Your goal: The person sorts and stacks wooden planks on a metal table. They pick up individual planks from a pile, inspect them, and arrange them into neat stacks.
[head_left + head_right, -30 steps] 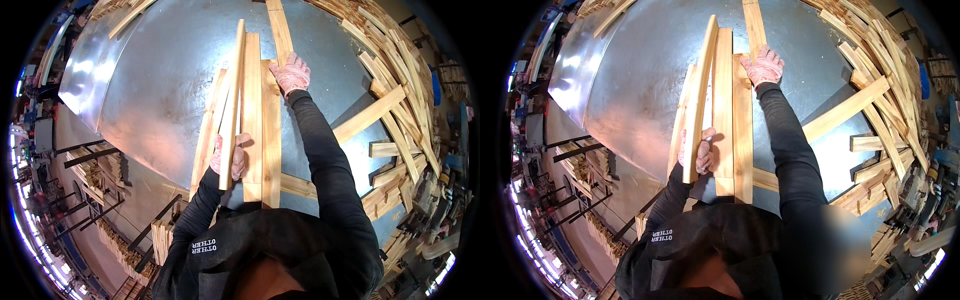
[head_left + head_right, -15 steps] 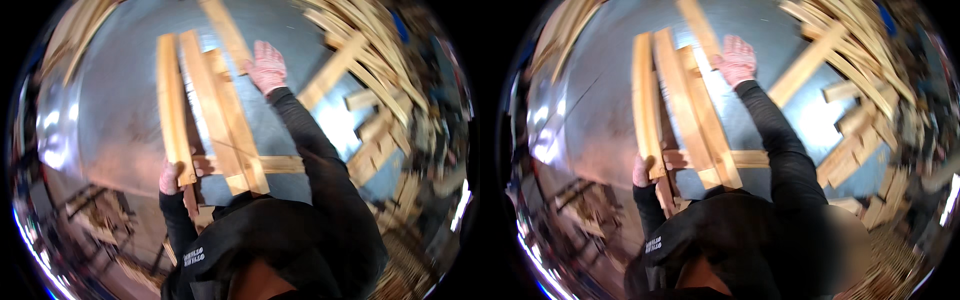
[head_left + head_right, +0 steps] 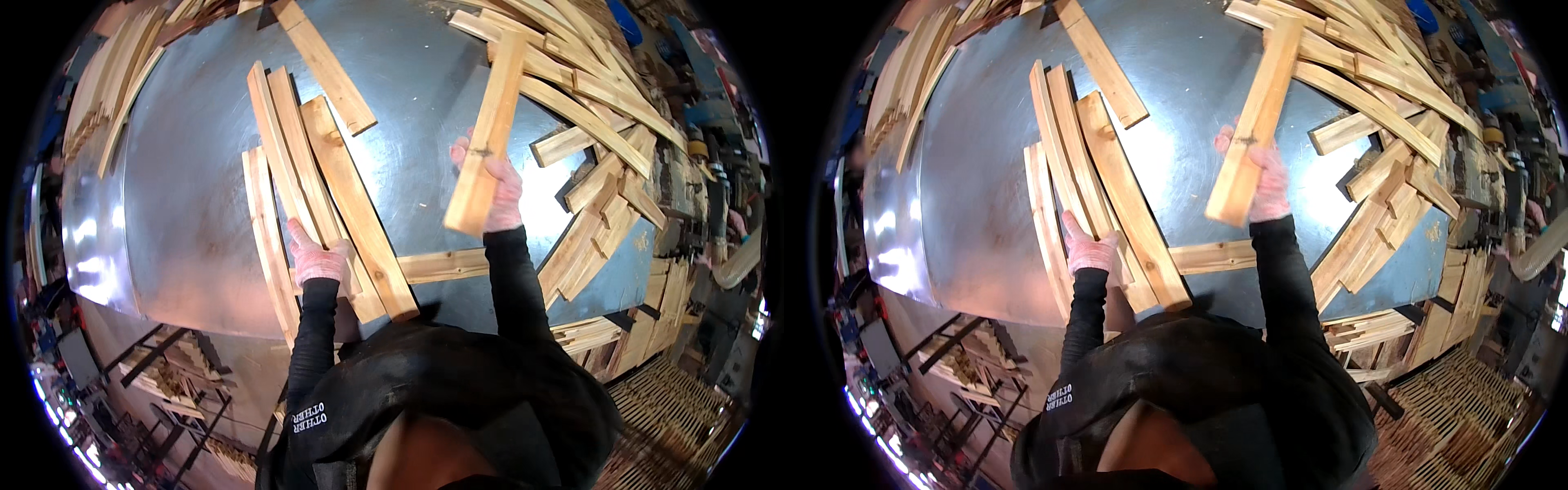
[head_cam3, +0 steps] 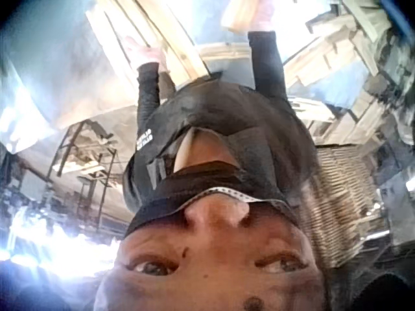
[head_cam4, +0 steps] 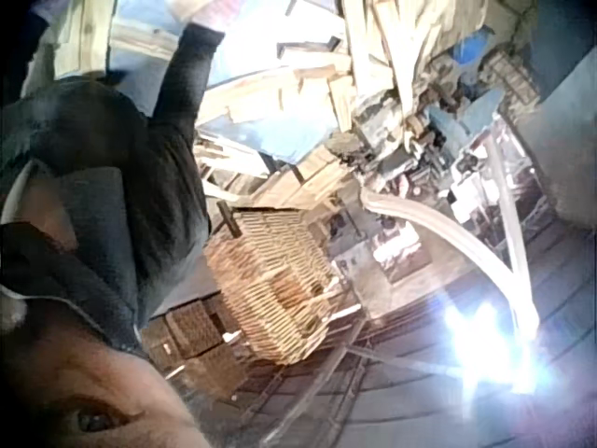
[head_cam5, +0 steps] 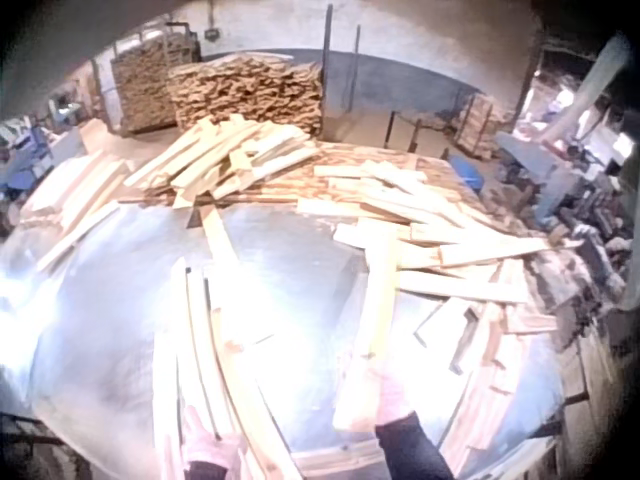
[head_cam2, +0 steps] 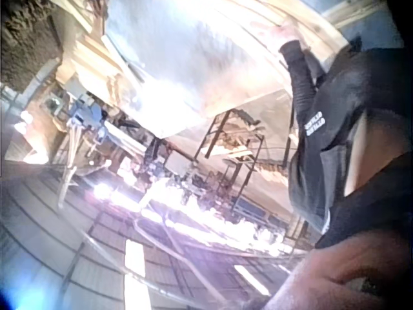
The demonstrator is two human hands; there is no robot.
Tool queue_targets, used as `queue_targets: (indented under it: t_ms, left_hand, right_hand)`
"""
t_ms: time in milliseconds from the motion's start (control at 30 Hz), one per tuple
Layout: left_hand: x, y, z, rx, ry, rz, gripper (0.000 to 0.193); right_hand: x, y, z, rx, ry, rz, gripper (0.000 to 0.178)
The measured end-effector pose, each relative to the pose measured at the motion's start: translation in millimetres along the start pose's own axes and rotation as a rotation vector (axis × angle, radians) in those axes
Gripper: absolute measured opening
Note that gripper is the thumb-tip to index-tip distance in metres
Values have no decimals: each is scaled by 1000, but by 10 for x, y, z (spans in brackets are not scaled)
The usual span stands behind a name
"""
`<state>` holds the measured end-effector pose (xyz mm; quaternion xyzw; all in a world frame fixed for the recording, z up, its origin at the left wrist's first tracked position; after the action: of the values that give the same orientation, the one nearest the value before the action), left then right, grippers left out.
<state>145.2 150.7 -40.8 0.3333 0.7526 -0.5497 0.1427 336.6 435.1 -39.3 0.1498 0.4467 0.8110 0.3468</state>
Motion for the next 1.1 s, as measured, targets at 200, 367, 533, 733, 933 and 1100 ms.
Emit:
queue_targets:
  t_ms: [200,367,533,733,933,1100]
  left_hand:
    - [335,170,884,-1320,435,361,70]
    - [-140,-306,280,-1909,576,871,90]
    - [-267,-14,264,-1328,385,595,85]
    - [-332,-17,466,-918,432,355,48]
    - [-756,-377,713,-925,324,421,53]
    - [-788,-667,1204,-1095,115,221,61]
  right_hand:
    - [-195,399,-310,434,292,293,86]
    - [-141,897,-781,157,365,271,68]
    - [-236,1234,-1700,-1322,191,409,74]
    - [-345,1426,-2022,-1218,234,377,59]
    - [66,1447,-2412,-1007,79,874,38]
    - [249,2262,-3011,-706,632,552,70]
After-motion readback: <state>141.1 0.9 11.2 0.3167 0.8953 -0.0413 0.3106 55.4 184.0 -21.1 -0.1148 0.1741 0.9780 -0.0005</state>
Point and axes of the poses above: each hand's wrist, its own x-axis towards the middle knuckle, its own y-axis out of the palm, z = x × y, the point moved 5 cm from there along x, towards the middle knuckle, and after that the axes turned 11 degrees about z, right-handed, at the moved point
